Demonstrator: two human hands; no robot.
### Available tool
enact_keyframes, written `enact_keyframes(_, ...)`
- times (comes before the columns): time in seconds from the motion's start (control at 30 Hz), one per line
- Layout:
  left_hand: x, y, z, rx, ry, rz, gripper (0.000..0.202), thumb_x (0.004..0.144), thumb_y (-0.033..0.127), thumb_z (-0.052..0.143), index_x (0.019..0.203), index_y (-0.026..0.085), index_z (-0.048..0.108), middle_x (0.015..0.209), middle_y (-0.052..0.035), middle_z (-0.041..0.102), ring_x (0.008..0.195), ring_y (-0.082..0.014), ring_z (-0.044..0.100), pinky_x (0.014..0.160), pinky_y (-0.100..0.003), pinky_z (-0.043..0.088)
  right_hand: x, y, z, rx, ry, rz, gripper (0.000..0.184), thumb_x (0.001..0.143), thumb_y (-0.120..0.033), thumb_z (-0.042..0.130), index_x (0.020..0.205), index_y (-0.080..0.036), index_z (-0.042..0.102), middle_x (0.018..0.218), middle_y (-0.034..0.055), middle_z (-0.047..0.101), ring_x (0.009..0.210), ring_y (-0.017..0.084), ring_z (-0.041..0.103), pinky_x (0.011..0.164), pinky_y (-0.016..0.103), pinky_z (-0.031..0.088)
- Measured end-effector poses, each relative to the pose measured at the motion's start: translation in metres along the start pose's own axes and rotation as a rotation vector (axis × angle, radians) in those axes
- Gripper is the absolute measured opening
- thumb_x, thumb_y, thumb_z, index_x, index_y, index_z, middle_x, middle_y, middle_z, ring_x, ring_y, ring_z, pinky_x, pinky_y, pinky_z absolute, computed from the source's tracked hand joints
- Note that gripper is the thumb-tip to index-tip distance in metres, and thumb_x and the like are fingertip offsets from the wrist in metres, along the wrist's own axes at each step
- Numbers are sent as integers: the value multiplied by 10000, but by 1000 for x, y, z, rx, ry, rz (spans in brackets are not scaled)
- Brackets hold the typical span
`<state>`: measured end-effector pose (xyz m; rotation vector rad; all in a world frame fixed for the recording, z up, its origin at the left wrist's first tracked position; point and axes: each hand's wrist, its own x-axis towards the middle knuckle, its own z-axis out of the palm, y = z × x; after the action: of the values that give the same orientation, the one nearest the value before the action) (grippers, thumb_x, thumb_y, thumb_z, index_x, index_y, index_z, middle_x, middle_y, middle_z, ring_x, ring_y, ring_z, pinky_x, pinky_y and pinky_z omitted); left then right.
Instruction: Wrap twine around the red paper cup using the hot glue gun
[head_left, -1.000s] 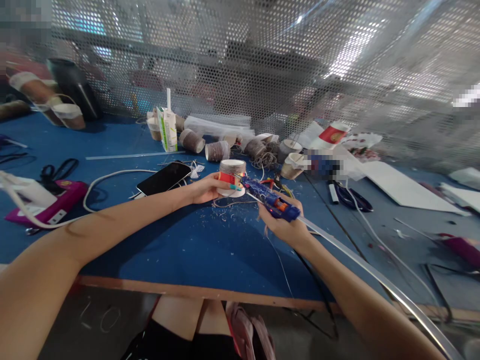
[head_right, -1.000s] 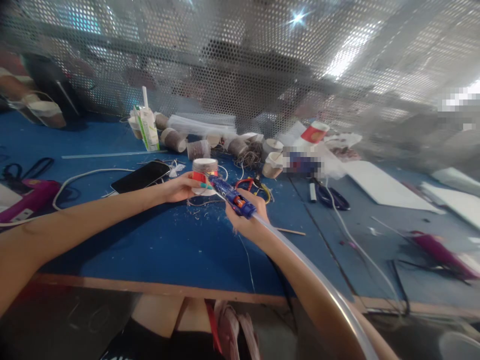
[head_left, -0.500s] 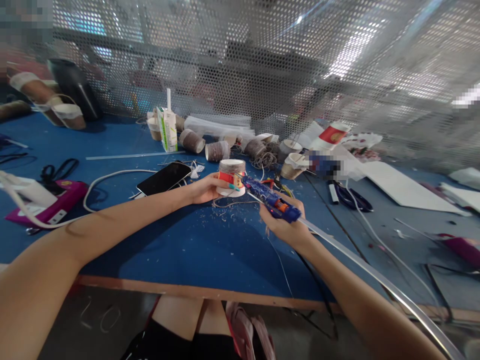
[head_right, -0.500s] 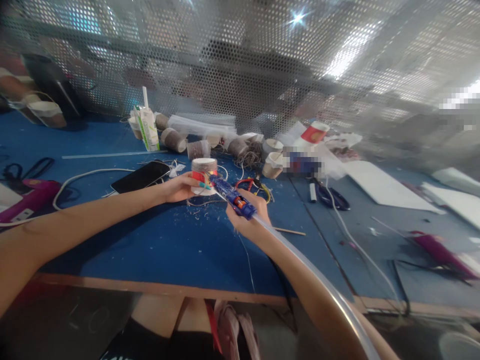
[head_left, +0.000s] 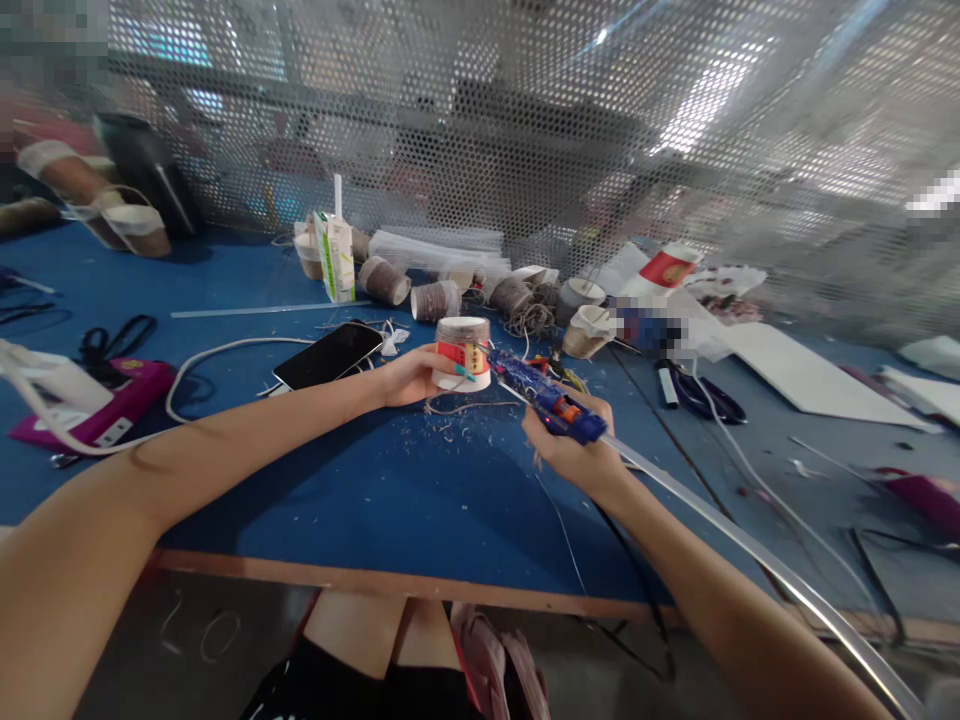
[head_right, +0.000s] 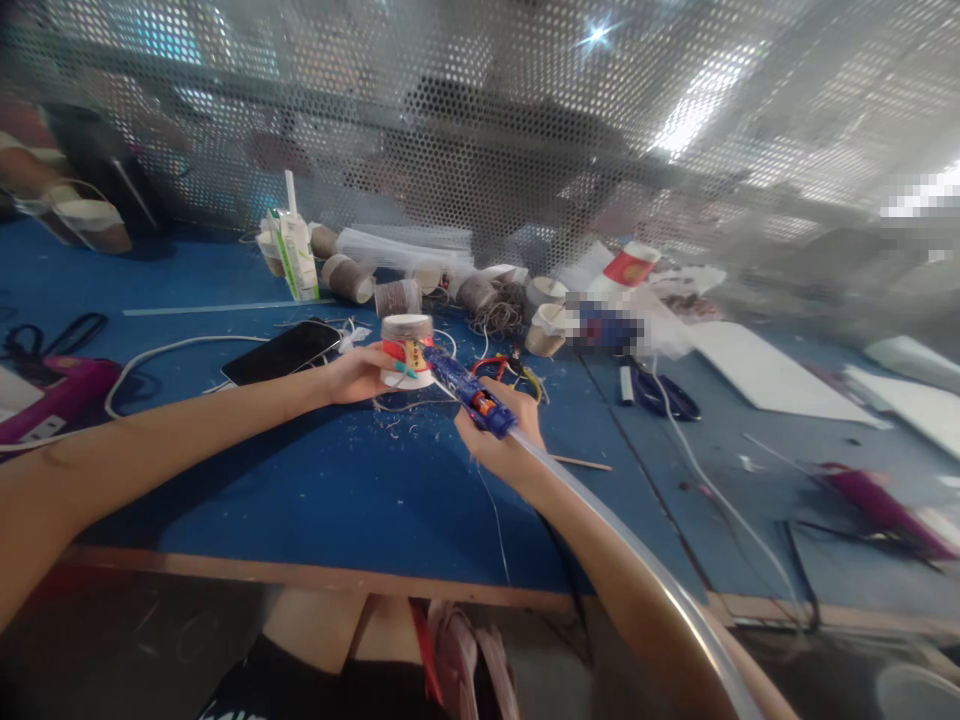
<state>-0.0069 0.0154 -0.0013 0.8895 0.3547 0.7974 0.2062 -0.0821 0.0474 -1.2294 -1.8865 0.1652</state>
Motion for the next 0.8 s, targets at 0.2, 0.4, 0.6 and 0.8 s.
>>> enact_keyframes(0.2, 0, 1, 1, -14, -33, -7, 446, 602, 83, 675, 1047, 103, 703, 856, -57, 768, 845, -183, 717, 937, -342, 531, 0, 2, 0, 20, -3, 11, 286, 703, -200, 574, 541, -242, 342, 462, -62, 372, 429, 91, 337, 457, 269, 303)
enact_keyframes(0.4, -1, 2, 1, 0, -26, -20, 506, 596, 100, 681, 1102, 98, 713, 839, -55, 769, 841, -193, 719, 924, -341, 529, 0, 4, 0, 20, 14, 17, 308, 682, -206, 573, 511, -244, 319, 441, -62, 350, 421, 87, 310, 436, 268, 282)
enact_keyframes(0.6, 1, 0, -5, 34, -35, -13, 586, 619, 116, 663, 1205, 123, 702, 900, -67, 773, 869, -216, 720, 955, -377, 513, 2, 5, -1, -27, 16, 17, 334, 677, -211, 574, 489, -246, 300, 425, -57, 341, 417, 92, 302, 435, 274, 279)
enact_keyframes(0.8, 3, -2, -10, 51, -40, -9, 615, 629, 121, 655, 1243, 125, 687, 945, -86, 773, 910, -245, 722, 970, -408, 499, 2, 8, -1, -32, 30, 17, 325, 678, -213, 574, 488, -250, 313, 431, -48, 382, 415, 101, 335, 441, 286, 291)
